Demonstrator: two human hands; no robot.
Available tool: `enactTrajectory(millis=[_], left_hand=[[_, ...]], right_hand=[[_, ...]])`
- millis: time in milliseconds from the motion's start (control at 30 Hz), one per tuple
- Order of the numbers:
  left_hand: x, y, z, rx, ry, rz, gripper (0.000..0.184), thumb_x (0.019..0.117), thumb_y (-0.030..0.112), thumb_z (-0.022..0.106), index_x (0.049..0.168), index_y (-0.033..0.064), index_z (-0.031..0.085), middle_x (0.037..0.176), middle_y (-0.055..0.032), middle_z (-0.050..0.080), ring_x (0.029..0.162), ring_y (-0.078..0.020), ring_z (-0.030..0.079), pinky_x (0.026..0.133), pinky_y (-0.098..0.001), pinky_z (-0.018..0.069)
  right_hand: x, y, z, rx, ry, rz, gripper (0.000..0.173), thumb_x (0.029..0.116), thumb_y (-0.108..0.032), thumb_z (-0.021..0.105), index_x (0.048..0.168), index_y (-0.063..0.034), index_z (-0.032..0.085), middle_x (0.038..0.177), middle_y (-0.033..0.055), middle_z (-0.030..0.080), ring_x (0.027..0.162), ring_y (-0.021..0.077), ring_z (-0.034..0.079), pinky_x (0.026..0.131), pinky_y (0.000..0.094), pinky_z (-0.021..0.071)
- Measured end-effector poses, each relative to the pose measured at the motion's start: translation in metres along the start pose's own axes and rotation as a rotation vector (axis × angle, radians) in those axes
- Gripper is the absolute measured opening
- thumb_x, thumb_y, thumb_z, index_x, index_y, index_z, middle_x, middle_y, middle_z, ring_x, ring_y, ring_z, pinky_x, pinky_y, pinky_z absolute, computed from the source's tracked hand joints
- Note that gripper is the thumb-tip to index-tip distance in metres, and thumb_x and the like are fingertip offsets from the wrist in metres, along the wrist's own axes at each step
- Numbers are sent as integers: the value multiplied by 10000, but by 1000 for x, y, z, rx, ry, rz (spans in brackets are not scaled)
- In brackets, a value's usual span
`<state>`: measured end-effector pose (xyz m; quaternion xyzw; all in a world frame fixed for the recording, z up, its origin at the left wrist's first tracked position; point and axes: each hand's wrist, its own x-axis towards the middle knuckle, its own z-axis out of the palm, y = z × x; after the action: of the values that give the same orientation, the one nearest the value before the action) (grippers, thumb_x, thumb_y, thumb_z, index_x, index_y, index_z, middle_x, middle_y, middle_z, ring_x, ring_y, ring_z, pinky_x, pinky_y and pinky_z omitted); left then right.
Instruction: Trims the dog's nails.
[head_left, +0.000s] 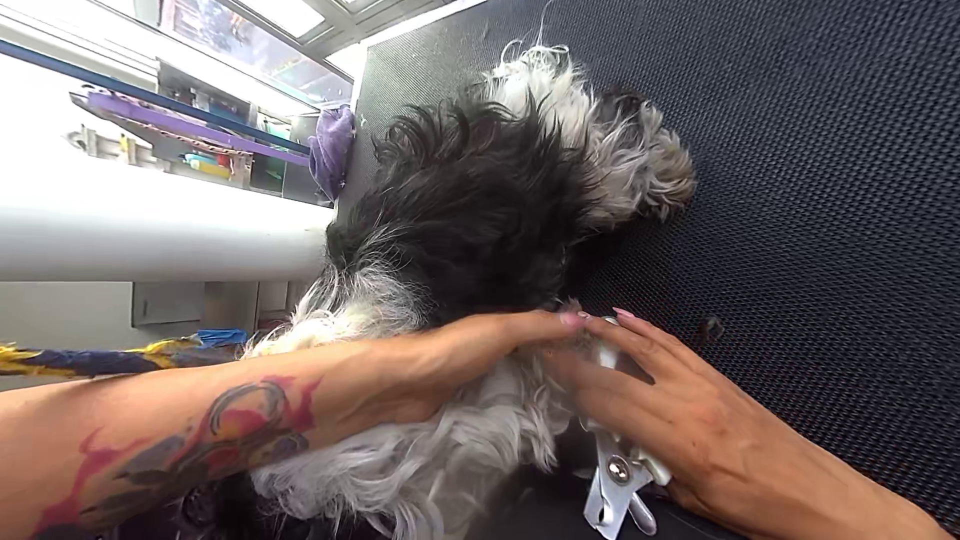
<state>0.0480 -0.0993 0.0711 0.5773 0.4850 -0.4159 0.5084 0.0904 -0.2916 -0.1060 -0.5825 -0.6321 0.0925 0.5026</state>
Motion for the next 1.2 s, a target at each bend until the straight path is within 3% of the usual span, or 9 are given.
enactTrajectory(millis=[100, 167, 400, 567, 667, 733, 933, 1033, 1200], left_hand=[[0, 2, 10, 62, 45, 37, 367, 1074, 410, 444, 1240, 140, 628, 967, 9, 684, 856, -54, 669, 753, -235, 564], [1, 1, 10, 98, 24, 76, 254, 1077, 285, 478, 1204, 106, 606, 907, 2, 662, 773, -41, 643, 692, -200, 541], [5, -1, 3, 139, -97, 124, 229, 1026, 64, 556, 1255, 52, 560, 1019, -20, 633, 879, -30, 624, 802, -193, 525], [5, 0, 6, 109, -67, 91, 267, 1016, 40, 568, 1269, 75, 490, 1022, -29, 631, 880, -38, 633, 801, -204, 527], [4, 1, 7, 120, -34, 99, 268, 1013, 44, 574, 1259, 74, 472, 979, -30, 623, 833, -37, 629, 764, -198, 526], [7, -1, 5, 157, -52, 118, 237, 1024, 71, 566, 1242, 79, 475, 969, -26, 622, 832, -34, 626, 757, -197, 521], [4, 1, 7, 227, -60, 98, 209, 1055, 73, 502, 1263, 70, 481, 1005, -41, 603, 853, -47, 605, 763, -213, 506], [3, 2, 6, 261, -60, 108, 200, 1057, 82, 502, 1256, 74, 489, 948, -37, 592, 798, -49, 591, 716, -215, 496], [4, 1, 4, 238, -98, 114, 244, 1061, 86, 486, 1305, 85, 471, 1012, -44, 612, 872, -59, 618, 769, -230, 517]], right_hand=[[-7, 2, 0, 37, 11, -1, 247, 1018, -193, 442, 1213, -216, 592, 1531, -76, 520, 1542, 272, 298, 1231, 597, 274], [-14, 4, -3, 95, 20, -12, 251, 1012, -191, 436, 1216, -202, 582, 1530, -55, 521, 1539, 279, 303, 1245, 589, 255], [-20, 6, -11, 232, 136, 71, 198, 1056, -239, 492, 1221, -169, 575, 1466, -9, 569, 1462, 219, 445, 1240, 504, 364], [-9, 2, -20, 169, 174, 38, 187, 1055, -239, 483, 1210, -178, 569, 1448, -24, 597, 1460, 236, 448, 1238, 542, 340], [5, 10, -42, -40, 222, 110, 199, 1029, -197, 511, 1159, -70, 593, 1260, 67, 687, 1360, 252, 553, 1217, 523, 360], [17, 20, -57, -228, 177, 132, 249, 1006, -119, 500, 1181, 14, 617, 1222, 160, 694, 1313, 333, 589, 1190, 547, 369], [46, 35, -51, -451, 18, -45, 343, 1034, -26, 411, 1306, 1, 618, 1335, 189, 649, 1371, 382, 532, 1200, 574, 323], [53, 36, -43, -465, 11, -118, 335, 1045, -26, 407, 1302, -7, 619, 1374, 177, 634, 1407, 367, 500, 1215, 580, 293], [60, 39, -42, -507, 3, -185, 315, 1049, -16, 401, 1269, -9, 626, 1390, 175, 623, 1435, 365, 466, 1232, 596, 245]])
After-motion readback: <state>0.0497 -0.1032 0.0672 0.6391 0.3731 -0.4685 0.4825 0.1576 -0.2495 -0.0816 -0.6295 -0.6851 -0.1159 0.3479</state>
